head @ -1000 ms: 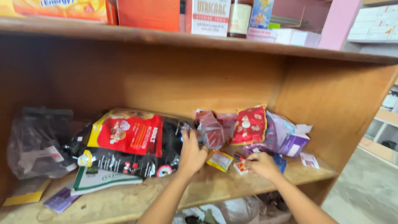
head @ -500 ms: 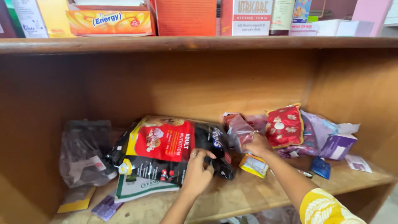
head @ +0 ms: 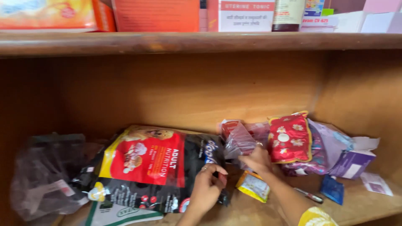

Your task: The person organizes medicine supplies by retrieving medicine boxes from shelves, placing them on a counter, and rearranging boxes, bottles, and packets across shelves and storage containers by hand.

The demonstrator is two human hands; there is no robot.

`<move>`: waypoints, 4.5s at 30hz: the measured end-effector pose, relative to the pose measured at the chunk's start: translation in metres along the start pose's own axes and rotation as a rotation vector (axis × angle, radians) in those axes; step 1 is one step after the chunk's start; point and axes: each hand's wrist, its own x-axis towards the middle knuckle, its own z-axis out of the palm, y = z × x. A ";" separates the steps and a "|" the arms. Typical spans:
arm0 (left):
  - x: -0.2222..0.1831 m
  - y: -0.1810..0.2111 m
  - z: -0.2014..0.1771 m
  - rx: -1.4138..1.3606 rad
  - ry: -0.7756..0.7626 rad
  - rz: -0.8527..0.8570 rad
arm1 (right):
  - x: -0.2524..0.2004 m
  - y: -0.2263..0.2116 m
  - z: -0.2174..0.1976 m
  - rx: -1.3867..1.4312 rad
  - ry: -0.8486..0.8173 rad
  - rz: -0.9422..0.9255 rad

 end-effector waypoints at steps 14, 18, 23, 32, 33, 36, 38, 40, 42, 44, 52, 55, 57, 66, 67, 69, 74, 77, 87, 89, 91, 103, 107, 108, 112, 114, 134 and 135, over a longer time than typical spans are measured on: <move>0.018 -0.057 0.098 -0.078 0.098 -0.169 | -0.077 0.106 -0.066 1.224 -0.006 0.366; 0.020 -0.083 0.121 -0.064 0.148 -0.302 | -0.065 0.137 -0.050 1.405 0.016 0.399; 0.045 -0.113 0.144 -0.605 0.057 -0.699 | -0.071 0.116 -0.062 1.811 -0.017 0.367; 0.058 0.024 0.115 -0.843 -0.104 -0.685 | -0.082 0.113 -0.021 2.016 -0.313 0.210; 0.059 0.007 0.115 -0.842 -0.098 -0.685 | -0.084 0.109 -0.024 2.015 -0.319 0.212; 0.059 -0.044 0.111 -0.963 -0.035 -0.468 | -0.093 0.094 -0.033 1.787 -0.580 0.121; 0.061 -0.079 0.104 -0.809 0.039 -0.498 | -0.098 0.078 -0.042 1.442 -0.707 0.169; 0.056 -0.072 0.097 -0.639 0.065 -0.523 | -0.105 0.060 -0.052 1.331 -0.753 0.163; 0.057 -0.061 0.094 -0.471 0.086 -0.542 | -0.103 0.051 -0.059 1.217 -0.790 0.156; 0.059 -0.047 0.093 -0.282 0.080 -0.420 | -0.093 0.052 -0.062 1.033 -0.821 -0.048; 0.066 0.005 0.080 -0.031 0.216 0.065 | -0.030 0.038 -0.119 0.856 -0.382 -0.060; 0.066 0.005 0.072 -0.068 0.187 0.097 | -0.015 0.034 -0.116 1.007 -0.316 0.013; 0.068 0.004 0.069 -0.093 0.158 0.070 | -0.019 0.018 -0.118 1.036 -0.295 0.053; 0.080 0.008 0.050 0.027 0.046 -0.025 | -0.016 -0.014 -0.112 1.019 -0.233 0.073; 0.080 0.012 0.051 0.119 0.103 -0.081 | -0.004 0.000 -0.103 1.035 -0.173 0.007; 0.084 0.024 0.048 0.214 0.161 -0.135 | 0.010 0.015 -0.095 1.052 -0.113 -0.060; 0.113 0.056 0.044 0.320 0.041 -0.383 | 0.004 0.011 -0.114 0.902 0.032 -0.164; 0.146 0.057 0.058 0.461 -0.034 -0.212 | 0.009 0.004 -0.109 0.880 -0.026 -0.295; 0.146 0.012 0.038 0.422 0.366 -0.065 | 0.026 0.014 -0.116 0.917 -0.219 -0.045; 0.140 0.014 0.034 0.439 0.399 -0.129 | 0.021 0.006 -0.119 0.927 -0.197 -0.107; 0.144 0.011 0.037 0.434 0.393 -0.146 | 0.028 0.012 -0.107 0.908 -0.145 -0.252; 0.166 0.025 0.032 0.021 0.038 0.017 | -0.009 -0.057 -0.137 0.448 -0.208 -0.673; 0.170 -0.001 0.026 0.050 0.220 -0.040 | -0.007 -0.061 -0.142 0.313 -0.266 -0.650; 0.163 0.002 0.018 0.051 0.221 -0.040 | -0.005 -0.060 -0.143 0.314 -0.267 -0.652; 0.133 0.002 -0.013 0.255 0.308 -0.067 | 0.008 -0.043 -0.138 0.370 -0.297 -0.706; 0.122 -0.009 -0.028 0.338 0.300 -0.042 | 0.011 -0.034 -0.144 0.430 -0.309 -0.740; 0.057 -0.015 0.020 1.007 0.061 -0.087 | 0.018 0.026 -0.236 0.610 0.107 -0.510; 0.054 -0.017 0.021 1.006 0.060 -0.090 | 0.017 0.036 -0.236 0.609 0.104 -0.508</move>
